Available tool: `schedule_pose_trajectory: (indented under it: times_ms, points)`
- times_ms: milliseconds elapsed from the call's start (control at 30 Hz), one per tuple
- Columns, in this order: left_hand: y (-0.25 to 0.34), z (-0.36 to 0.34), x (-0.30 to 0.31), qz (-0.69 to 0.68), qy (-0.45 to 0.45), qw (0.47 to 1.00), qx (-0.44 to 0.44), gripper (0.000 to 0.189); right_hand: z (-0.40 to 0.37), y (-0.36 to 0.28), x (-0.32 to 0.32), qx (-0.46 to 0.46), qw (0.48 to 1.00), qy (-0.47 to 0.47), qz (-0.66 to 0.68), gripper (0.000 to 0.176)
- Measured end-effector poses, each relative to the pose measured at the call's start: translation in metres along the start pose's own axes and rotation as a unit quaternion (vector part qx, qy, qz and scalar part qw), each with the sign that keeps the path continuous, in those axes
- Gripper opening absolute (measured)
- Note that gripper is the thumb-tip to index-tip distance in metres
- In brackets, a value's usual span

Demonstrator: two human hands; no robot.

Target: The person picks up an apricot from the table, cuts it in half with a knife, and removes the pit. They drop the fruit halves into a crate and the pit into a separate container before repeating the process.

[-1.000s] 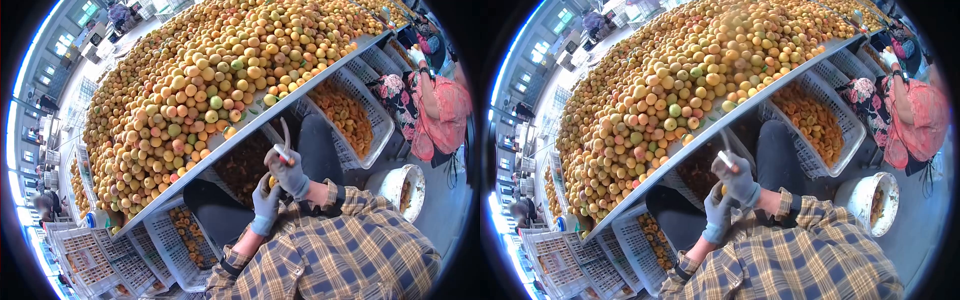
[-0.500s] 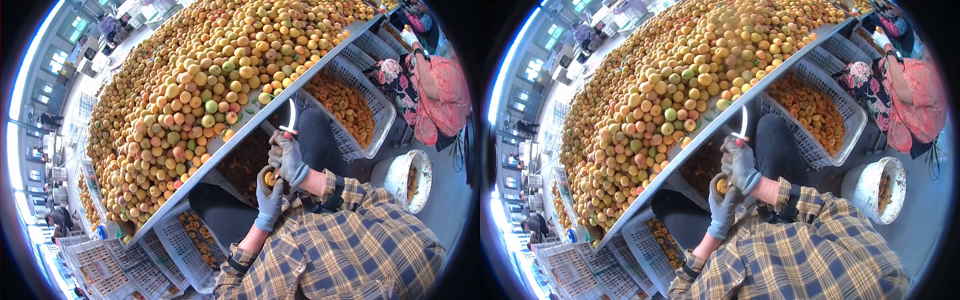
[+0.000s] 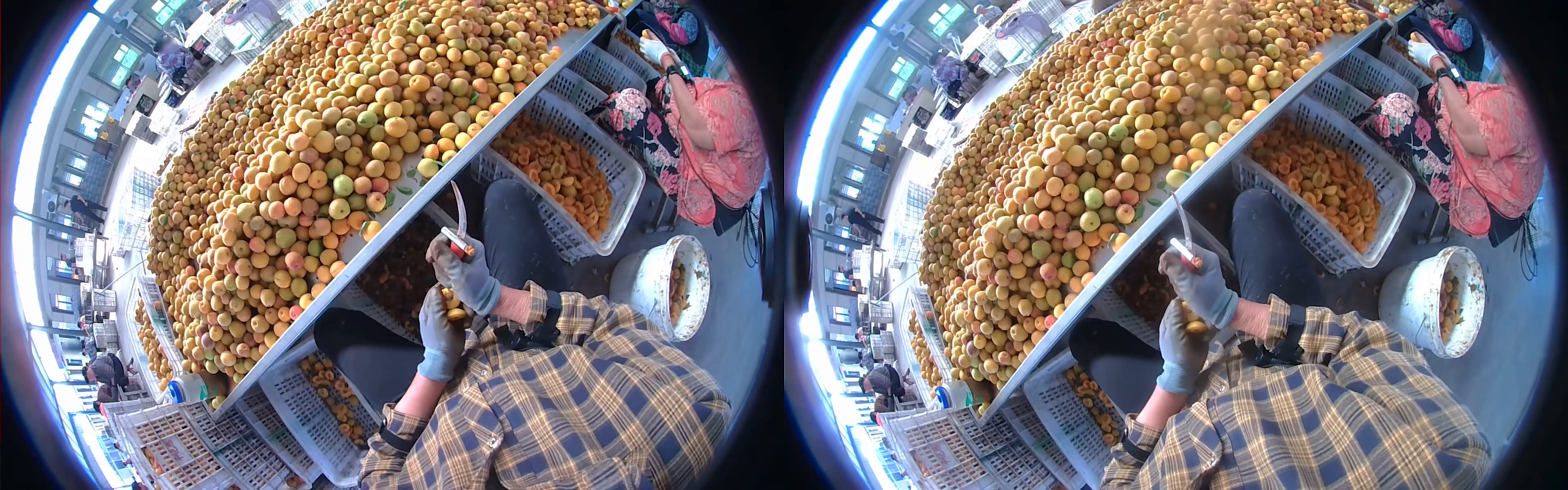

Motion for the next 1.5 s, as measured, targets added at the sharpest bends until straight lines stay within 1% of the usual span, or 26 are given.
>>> schedule_pose_trajectory:
  times_ms: [133,267,333,367,500,600,633,667,700,733,767,800,833,867,933,967,1033,1067,1133,1200,1267,1300,1367,1400,1467,1500]
  points:
    - [-0.028,0.007,0.007,-0.033,0.050,0.998,-0.020,0.025,-0.004,0.006,0.000,-0.031,0.999,0.011,0.035,0.027]
    - [-0.018,0.002,0.012,-0.025,0.083,0.994,-0.071,0.033,-0.002,0.014,0.008,-0.039,0.996,0.055,0.058,0.025]
    - [-0.014,0.003,0.013,-0.007,0.081,0.993,-0.083,0.035,-0.006,0.028,0.014,-0.163,0.967,0.116,0.158,0.025]
    - [-0.009,0.002,0.012,0.011,0.079,0.992,-0.094,0.036,-0.006,0.029,0.014,-0.185,0.964,0.123,0.145,0.026]
    - [0.004,0.002,0.010,0.044,0.061,0.991,-0.110,0.039,-0.007,0.046,0.024,-0.241,0.927,0.190,0.217,0.026]
    - [-0.006,0.007,0.011,0.047,0.039,0.992,-0.115,0.039,-0.009,0.059,0.025,-0.276,0.907,0.180,0.260,0.026]
    - [-0.009,0.008,0.013,0.047,0.035,0.991,-0.116,0.039,-0.011,0.057,0.032,-0.257,0.926,0.188,0.203,0.027]
    - [-0.023,0.012,0.009,-0.063,-0.025,0.998,-0.012,0.037,-0.013,0.054,0.029,-0.256,0.926,0.189,0.202,0.027]
    - [-0.037,0.010,0.000,-0.171,-0.084,0.977,0.093,0.040,-0.010,0.046,0.024,-0.223,0.949,0.148,0.167,0.026]
    - [-0.037,0.007,-0.001,-0.173,-0.081,0.977,0.095,0.040,-0.008,0.038,0.019,-0.191,0.967,0.106,0.130,0.026]
    - [-0.038,0.001,-0.007,-0.295,-0.102,0.941,0.133,0.048,-0.008,0.033,0.011,-0.170,0.976,0.059,0.125,0.026]
    - [-0.037,-0.004,-0.015,-0.411,-0.122,0.888,0.169,0.058,-0.009,0.032,0.010,-0.173,0.975,0.059,0.124,0.026]
    - [-0.043,-0.005,-0.013,-0.421,-0.070,0.877,0.220,0.069,-0.008,0.029,0.005,-0.177,0.976,0.034,0.126,0.026]
    - [-0.050,-0.003,-0.011,-0.422,-0.069,0.877,0.221,0.069,-0.008,0.028,0.001,-0.180,0.976,0.008,0.126,0.026]
    - [-0.044,0.000,-0.023,-0.481,-0.226,0.832,0.159,0.060,-0.009,0.033,0.003,-0.184,0.973,0.013,0.142,0.025]
    - [-0.042,-0.001,-0.023,-0.482,-0.224,0.832,0.159,0.060,-0.010,0.033,0.000,-0.177,0.975,-0.013,0.135,0.025]
    - [-0.044,-0.001,-0.018,-0.325,-0.187,0.913,0.162,0.057,-0.011,0.027,-0.005,-0.119,0.986,-0.079,0.087,0.016]
    - [-0.035,-0.004,-0.023,-0.325,-0.185,0.914,0.161,0.057,-0.013,0.024,-0.004,-0.120,0.986,-0.080,0.088,0.016]
    - [-0.016,-0.009,-0.021,-0.202,-0.104,0.967,0.119,0.039,-0.018,0.014,-0.020,-0.099,0.977,-0.189,0.010,0.015]
    - [-0.031,-0.003,-0.015,-0.231,-0.135,0.952,0.145,0.030,-0.014,0.008,-0.025,-0.055,0.979,-0.194,0.006,0.017]
    - [-0.036,-0.002,-0.018,-0.260,-0.171,0.935,0.171,0.026,-0.013,0.034,-0.004,-0.185,0.975,-0.048,0.116,0.024]
    - [-0.033,0.001,-0.015,-0.192,-0.137,0.958,0.162,0.031,-0.011,0.042,0.006,-0.203,0.970,0.020,0.136,0.026]
    - [-0.040,0.008,-0.001,-0.082,-0.045,0.986,0.139,0.044,-0.012,0.051,0.014,-0.226,0.959,0.063,0.158,0.026]
    - [-0.053,0.014,0.000,-0.081,-0.046,0.986,0.141,0.044,-0.015,0.055,0.019,-0.250,0.945,0.105,0.181,0.026]
    - [-0.034,0.018,0.016,0.030,0.059,0.996,-0.066,0.047,-0.014,0.058,0.024,-0.254,0.941,0.125,0.187,0.026]
    - [-0.033,0.015,0.017,0.025,0.085,0.992,-0.089,0.050,-0.015,0.066,0.028,-0.273,0.919,0.164,0.231,0.026]
Point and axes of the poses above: each hand's wrist, its own z-axis towards the middle knuckle, its own x-axis out of the back of the hand, y = z × x, the point moved 9 cm from there along z, towards the middle knuckle, and after that the axes turned 8 degrees about x, right-handed, at the moved point
